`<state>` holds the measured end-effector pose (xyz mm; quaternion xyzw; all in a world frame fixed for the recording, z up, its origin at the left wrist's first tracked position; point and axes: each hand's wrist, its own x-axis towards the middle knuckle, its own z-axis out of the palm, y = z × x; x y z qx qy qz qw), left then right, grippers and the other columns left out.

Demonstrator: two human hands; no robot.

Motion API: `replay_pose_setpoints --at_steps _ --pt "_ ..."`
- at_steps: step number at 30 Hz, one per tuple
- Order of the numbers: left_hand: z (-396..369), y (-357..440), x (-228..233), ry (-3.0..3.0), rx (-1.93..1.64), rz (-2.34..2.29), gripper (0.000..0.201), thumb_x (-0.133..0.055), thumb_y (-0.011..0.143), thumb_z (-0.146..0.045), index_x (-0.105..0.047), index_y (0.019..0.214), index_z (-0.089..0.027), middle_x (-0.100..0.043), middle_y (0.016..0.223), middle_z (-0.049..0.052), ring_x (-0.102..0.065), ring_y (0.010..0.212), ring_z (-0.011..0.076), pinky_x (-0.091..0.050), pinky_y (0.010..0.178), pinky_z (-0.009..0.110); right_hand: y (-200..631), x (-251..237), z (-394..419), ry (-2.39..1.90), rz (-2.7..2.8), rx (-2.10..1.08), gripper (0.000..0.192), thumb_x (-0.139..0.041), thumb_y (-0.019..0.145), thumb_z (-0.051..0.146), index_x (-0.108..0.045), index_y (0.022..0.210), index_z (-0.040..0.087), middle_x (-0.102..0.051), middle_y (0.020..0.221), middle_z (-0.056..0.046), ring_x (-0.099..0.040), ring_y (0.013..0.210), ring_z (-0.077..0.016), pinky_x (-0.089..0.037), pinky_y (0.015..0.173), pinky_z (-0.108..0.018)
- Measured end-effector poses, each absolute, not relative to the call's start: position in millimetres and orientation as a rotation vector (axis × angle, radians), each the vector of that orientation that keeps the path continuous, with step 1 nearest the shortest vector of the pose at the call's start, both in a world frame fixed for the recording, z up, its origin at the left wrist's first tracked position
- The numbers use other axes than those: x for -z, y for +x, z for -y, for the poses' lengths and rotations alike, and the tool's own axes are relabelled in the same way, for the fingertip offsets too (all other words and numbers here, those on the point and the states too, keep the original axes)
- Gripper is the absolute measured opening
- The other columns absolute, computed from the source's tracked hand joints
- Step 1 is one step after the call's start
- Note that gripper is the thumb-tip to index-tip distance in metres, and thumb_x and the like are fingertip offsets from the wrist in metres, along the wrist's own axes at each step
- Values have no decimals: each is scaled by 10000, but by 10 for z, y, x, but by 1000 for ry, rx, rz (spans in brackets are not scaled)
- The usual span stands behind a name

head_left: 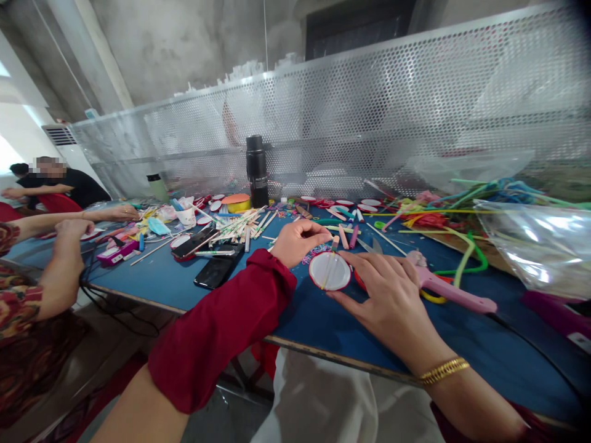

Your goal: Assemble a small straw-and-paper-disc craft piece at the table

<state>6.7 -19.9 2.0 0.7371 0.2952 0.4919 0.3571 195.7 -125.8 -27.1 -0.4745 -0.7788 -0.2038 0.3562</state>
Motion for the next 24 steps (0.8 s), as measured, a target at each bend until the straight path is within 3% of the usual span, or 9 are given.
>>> replay_pose_setpoints --at_steps 13,24 --pt "188 69 -5 1902 -1270 -767 301 -775 817 -445 -755 868 -149 -741 848 56 -629 780 146 -496 771 296 1965 273 1264 -1231 2012 528 501 -689 886 528 -647 1291 237 -718 1145 -99 -627 1056 -312 -395 957 -472" --pt "188 68 -2 1928 -1282 -760 230 -766 836 -375 -756 851 -145 -737 833 53 -617 764 140 -483 759 295 1957 266 1269 -1226 2011 527 492 -689 892 526 -653 1285 233 -722 1147 -106 -634 1060 -318 -407 950 -472"
